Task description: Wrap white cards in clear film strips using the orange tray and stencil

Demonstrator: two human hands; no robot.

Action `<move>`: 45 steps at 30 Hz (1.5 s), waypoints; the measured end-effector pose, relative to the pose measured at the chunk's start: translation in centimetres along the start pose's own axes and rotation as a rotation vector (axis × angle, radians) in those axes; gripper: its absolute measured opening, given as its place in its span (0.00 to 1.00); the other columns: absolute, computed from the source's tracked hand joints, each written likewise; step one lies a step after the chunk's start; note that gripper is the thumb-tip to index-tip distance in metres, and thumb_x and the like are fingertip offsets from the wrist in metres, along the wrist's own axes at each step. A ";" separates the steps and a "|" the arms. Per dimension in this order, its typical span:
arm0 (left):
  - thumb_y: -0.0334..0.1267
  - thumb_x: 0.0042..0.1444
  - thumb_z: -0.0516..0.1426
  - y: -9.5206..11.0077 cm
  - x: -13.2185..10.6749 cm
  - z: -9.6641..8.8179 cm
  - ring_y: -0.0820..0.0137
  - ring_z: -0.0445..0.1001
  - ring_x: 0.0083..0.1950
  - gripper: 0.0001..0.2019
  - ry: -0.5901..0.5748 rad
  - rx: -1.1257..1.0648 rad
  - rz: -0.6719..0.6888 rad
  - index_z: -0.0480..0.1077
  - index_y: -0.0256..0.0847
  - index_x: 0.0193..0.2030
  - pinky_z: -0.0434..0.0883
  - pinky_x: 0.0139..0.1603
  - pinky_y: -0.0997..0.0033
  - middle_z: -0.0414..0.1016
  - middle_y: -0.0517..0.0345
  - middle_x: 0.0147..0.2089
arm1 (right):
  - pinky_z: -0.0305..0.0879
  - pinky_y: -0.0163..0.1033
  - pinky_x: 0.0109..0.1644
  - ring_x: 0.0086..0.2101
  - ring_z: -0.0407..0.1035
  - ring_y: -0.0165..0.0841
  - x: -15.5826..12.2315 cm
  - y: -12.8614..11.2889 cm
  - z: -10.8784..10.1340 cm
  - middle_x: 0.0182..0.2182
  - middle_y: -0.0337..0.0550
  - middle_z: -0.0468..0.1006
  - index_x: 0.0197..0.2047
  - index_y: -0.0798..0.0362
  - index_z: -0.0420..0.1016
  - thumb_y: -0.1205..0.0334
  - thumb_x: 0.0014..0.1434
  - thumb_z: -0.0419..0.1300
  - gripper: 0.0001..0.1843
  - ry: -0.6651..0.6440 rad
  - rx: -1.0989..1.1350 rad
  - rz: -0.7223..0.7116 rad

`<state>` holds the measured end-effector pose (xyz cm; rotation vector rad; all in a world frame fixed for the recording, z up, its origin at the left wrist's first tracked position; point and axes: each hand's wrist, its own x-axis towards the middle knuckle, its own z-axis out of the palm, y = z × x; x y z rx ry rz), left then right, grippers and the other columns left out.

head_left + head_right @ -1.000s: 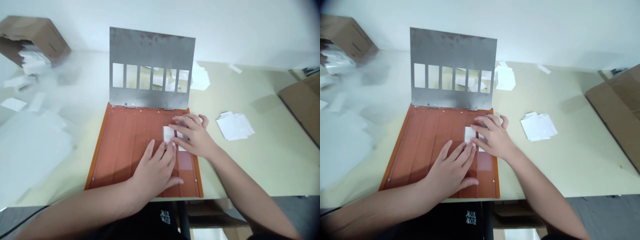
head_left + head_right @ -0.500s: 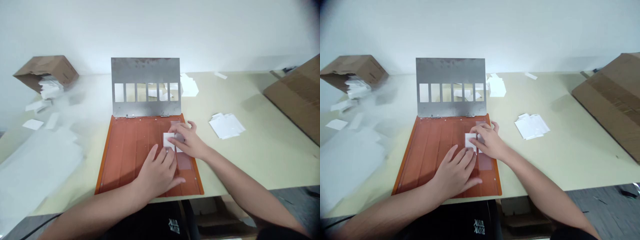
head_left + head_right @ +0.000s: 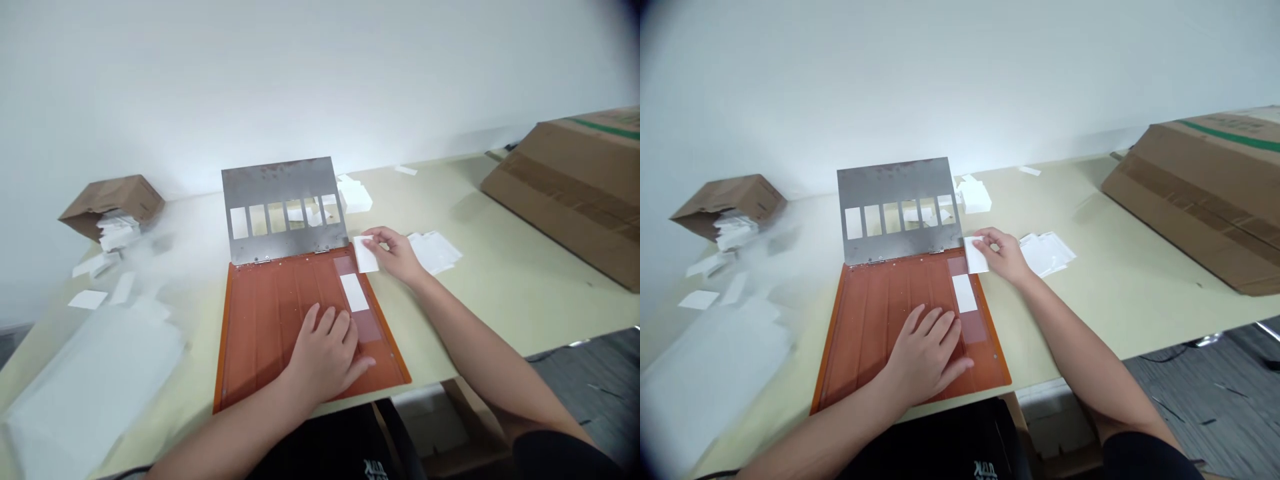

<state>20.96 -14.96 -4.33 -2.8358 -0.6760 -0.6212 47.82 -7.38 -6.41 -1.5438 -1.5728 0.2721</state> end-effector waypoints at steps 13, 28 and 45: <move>0.57 0.66 0.48 -0.1 0.2 -0.1 0.56 0.72 0.52 0.26 -0.171 -0.127 -0.021 0.74 0.35 0.50 0.64 0.60 0.47 0.77 0.47 0.51 | 0.37 0.73 0.56 0.48 0.69 0.53 -1.3 0.6 -5.9 0.44 0.53 0.81 0.41 0.44 0.81 0.49 0.64 0.53 0.16 -0.065 -0.558 0.082; 0.52 0.67 0.49 -0.5 0.7 -1.0 0.58 0.72 0.52 0.20 -0.247 -0.279 -0.075 0.74 0.38 0.45 0.65 0.57 0.51 0.77 0.50 0.49 | 0.70 0.51 0.57 0.50 0.74 0.40 -7.4 -4.7 -2.3 0.48 0.44 0.80 0.49 0.45 0.77 0.51 0.60 0.62 0.16 -0.231 -0.120 -0.203; 0.33 0.63 0.50 -5.8 5.7 -1.1 0.58 0.69 0.62 0.17 -0.354 -0.403 -0.183 0.70 0.40 0.57 0.65 0.63 0.47 0.72 0.48 0.60 | 0.65 0.57 0.61 0.57 0.68 0.43 -9.3 -4.7 -5.1 0.56 0.47 0.73 0.57 0.43 0.71 0.47 0.53 0.69 0.30 -0.427 -0.027 -0.155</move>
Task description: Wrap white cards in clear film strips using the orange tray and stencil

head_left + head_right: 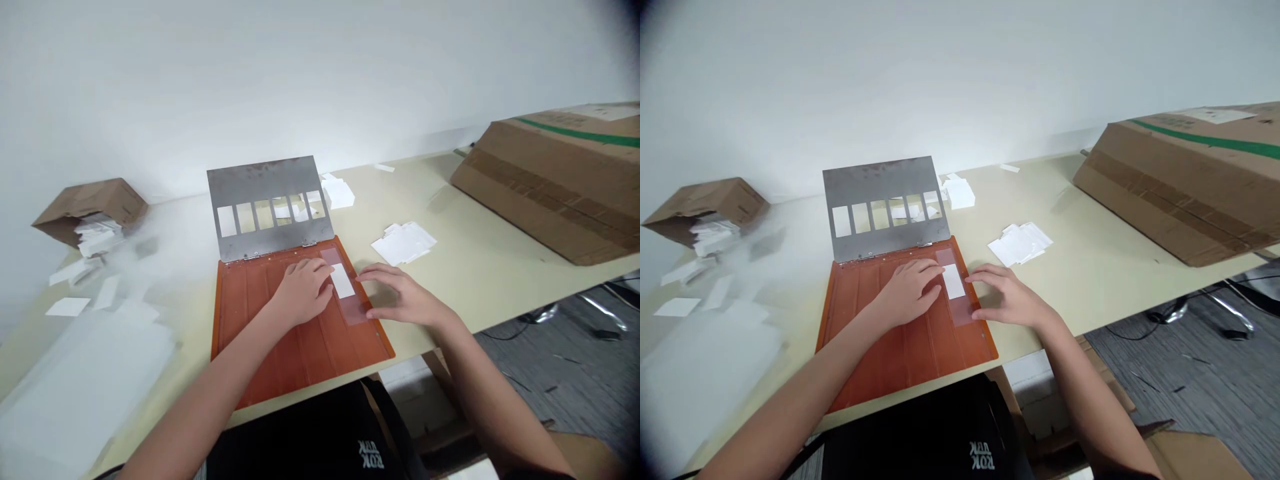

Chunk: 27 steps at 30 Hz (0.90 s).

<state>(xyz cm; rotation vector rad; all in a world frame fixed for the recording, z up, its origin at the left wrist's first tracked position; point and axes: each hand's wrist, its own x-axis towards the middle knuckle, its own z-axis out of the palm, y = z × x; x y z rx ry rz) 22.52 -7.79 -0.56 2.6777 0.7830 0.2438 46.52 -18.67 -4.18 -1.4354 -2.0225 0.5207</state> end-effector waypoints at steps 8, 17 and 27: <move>0.34 0.63 0.49 -2.1 1.7 1.6 0.60 0.68 0.63 0.17 0.092 -0.086 -0.005 0.68 0.42 0.57 0.59 0.65 0.47 0.72 0.49 0.61 | 0.62 0.59 0.60 0.57 0.65 0.48 4.3 0.9 -1.0 0.56 0.49 0.72 0.54 0.45 0.63 0.46 0.49 0.70 0.33 -0.069 -0.060 -0.029; 0.42 0.65 0.50 -2.4 1.5 1.9 0.60 0.68 0.63 0.17 0.080 -0.063 -0.038 0.66 0.43 0.59 0.47 0.68 0.45 0.73 0.50 0.61 | 0.58 0.55 0.59 0.57 0.61 0.47 5.2 3.5 1.3 0.54 0.45 0.74 0.44 0.43 0.54 0.45 0.43 0.73 0.35 0.060 0.094 -0.148; 0.52 0.60 0.56 -2.0 1.4 2.3 0.53 0.65 0.66 0.25 0.047 -0.031 -0.019 0.67 0.44 0.60 0.34 0.71 0.40 0.74 0.51 0.61 | 0.52 0.60 0.59 0.58 0.60 0.51 4.9 3.5 1.0 0.56 0.44 0.73 0.44 0.43 0.52 0.43 0.44 0.72 0.35 -0.054 0.007 -0.080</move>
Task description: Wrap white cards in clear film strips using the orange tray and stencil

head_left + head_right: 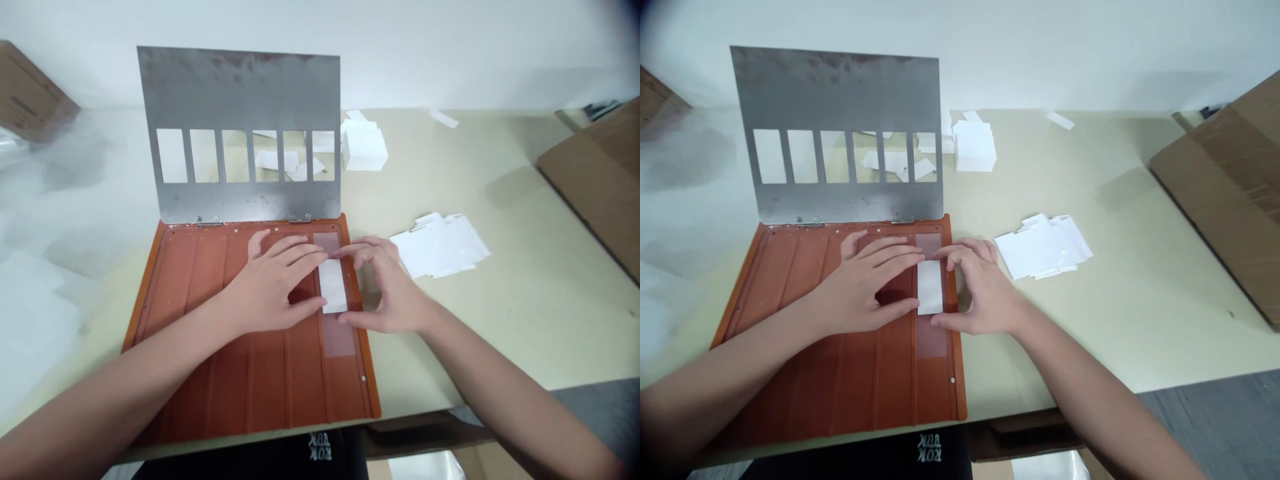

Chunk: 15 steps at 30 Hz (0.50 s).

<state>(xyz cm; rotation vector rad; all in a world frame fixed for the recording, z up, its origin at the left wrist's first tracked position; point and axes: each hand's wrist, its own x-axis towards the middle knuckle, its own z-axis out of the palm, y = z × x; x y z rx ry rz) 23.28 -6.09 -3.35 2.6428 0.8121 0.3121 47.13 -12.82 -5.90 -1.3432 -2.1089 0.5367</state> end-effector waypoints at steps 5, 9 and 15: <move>0.56 0.59 0.55 0.2 0.1 0.1 0.52 0.64 0.67 0.28 -0.046 -0.009 -0.023 0.65 0.45 0.63 0.33 0.71 0.38 0.74 0.50 0.61 | 0.51 0.59 0.60 0.59 0.59 0.52 -0.1 0.0 0.0 0.57 0.44 0.72 0.46 0.43 0.54 0.43 0.45 0.70 0.34 -0.021 -0.024 0.009; 0.56 0.58 0.56 0.2 0.2 0.0 0.52 0.62 0.68 0.30 -0.066 -0.015 -0.044 0.63 0.46 0.64 0.36 0.71 0.39 0.73 0.51 0.61 | 0.52 0.59 0.60 0.59 0.58 0.52 0.0 -0.1 -0.1 0.57 0.43 0.72 0.46 0.42 0.54 0.44 0.45 0.70 0.34 -0.032 -0.034 0.005; 0.56 0.57 0.57 0.2 0.1 0.1 0.52 0.63 0.68 0.29 -0.043 -0.010 -0.033 0.64 0.47 0.63 0.38 0.71 0.39 0.75 0.53 0.59 | 0.53 0.60 0.59 0.58 0.59 0.53 0.0 -0.2 -0.1 0.55 0.43 0.73 0.45 0.43 0.55 0.45 0.46 0.70 0.33 -0.033 -0.046 0.013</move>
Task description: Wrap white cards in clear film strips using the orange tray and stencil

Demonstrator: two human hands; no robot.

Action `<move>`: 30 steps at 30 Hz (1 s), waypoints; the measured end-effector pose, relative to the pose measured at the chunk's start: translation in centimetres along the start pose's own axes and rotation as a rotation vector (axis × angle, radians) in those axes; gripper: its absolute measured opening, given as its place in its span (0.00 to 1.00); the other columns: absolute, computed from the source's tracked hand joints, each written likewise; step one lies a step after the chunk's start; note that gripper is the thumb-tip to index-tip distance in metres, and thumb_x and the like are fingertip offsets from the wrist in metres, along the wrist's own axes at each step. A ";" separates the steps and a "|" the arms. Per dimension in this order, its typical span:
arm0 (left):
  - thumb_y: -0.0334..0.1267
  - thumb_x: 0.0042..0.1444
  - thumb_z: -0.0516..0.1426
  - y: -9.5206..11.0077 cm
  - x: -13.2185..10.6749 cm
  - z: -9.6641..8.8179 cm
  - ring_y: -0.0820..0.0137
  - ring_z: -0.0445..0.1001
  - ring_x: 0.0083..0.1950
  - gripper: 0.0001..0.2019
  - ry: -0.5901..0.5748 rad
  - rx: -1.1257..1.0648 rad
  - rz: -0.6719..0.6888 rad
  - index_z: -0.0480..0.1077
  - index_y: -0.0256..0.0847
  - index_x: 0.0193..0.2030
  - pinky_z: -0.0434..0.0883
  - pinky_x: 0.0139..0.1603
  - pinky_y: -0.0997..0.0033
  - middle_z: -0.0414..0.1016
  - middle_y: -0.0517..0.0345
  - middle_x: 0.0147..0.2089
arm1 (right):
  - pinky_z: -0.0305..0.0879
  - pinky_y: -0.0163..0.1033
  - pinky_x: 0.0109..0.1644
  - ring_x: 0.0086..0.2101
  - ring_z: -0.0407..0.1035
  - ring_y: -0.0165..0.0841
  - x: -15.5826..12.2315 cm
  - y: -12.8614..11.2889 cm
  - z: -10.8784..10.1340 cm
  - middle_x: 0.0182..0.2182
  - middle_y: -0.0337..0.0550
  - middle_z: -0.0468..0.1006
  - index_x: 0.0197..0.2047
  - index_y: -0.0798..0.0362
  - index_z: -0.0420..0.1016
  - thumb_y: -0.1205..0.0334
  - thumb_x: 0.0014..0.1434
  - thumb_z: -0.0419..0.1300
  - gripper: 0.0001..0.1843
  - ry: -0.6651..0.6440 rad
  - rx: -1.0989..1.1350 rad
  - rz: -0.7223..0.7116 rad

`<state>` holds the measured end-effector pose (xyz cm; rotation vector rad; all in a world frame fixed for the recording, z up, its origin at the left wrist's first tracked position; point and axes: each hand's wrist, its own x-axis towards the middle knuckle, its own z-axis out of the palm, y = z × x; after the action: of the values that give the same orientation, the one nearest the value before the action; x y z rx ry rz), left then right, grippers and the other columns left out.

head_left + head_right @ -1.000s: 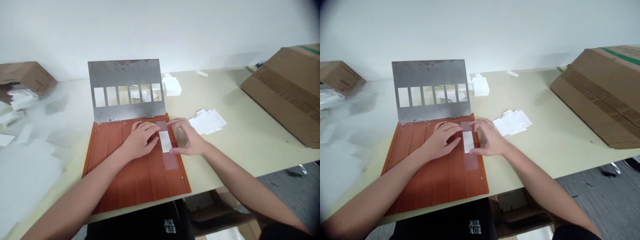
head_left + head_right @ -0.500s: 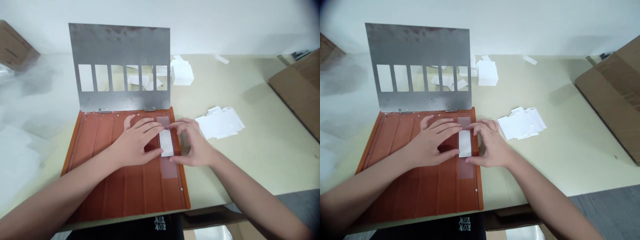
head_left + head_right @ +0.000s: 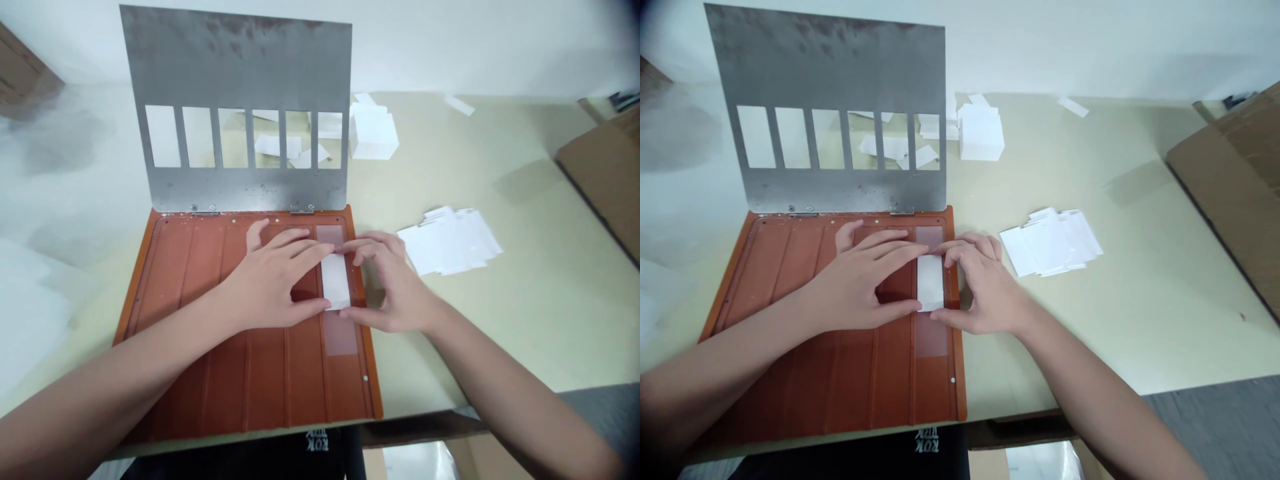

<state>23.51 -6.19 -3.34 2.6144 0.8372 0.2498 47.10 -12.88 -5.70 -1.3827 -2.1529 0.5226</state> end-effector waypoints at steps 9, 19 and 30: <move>0.54 0.58 0.57 0.2 0.1 -0.1 0.50 0.64 0.67 0.27 0.022 -0.001 0.004 0.67 0.45 0.61 0.35 0.70 0.37 0.76 0.53 0.58 | 0.53 0.60 0.59 0.57 0.59 0.53 -0.1 -0.1 0.0 0.54 0.43 0.73 0.46 0.43 0.55 0.45 0.46 0.70 0.32 -0.004 -0.004 0.005; 0.54 0.57 0.57 0.3 0.1 -0.3 0.51 0.65 0.67 0.25 0.044 -0.013 0.029 0.68 0.46 0.58 0.45 0.70 0.41 0.76 0.53 0.58 | 0.54 0.58 0.58 0.56 0.59 0.52 0.1 0.0 0.0 0.53 0.45 0.73 0.47 0.44 0.55 0.46 0.46 0.70 0.33 -0.002 -0.003 -0.021; 0.65 0.50 0.60 0.2 0.0 -0.2 0.49 0.66 0.65 0.34 0.067 0.006 0.053 0.70 0.46 0.58 0.45 0.70 0.40 0.77 0.52 0.58 | 0.54 0.57 0.58 0.55 0.59 0.50 0.0 -0.1 -0.1 0.53 0.46 0.73 0.47 0.45 0.56 0.47 0.46 0.70 0.33 0.006 -0.005 -0.029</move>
<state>23.61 -6.27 -3.10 2.6491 0.7918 0.3521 47.13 -12.91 -5.60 -1.3519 -2.1683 0.5016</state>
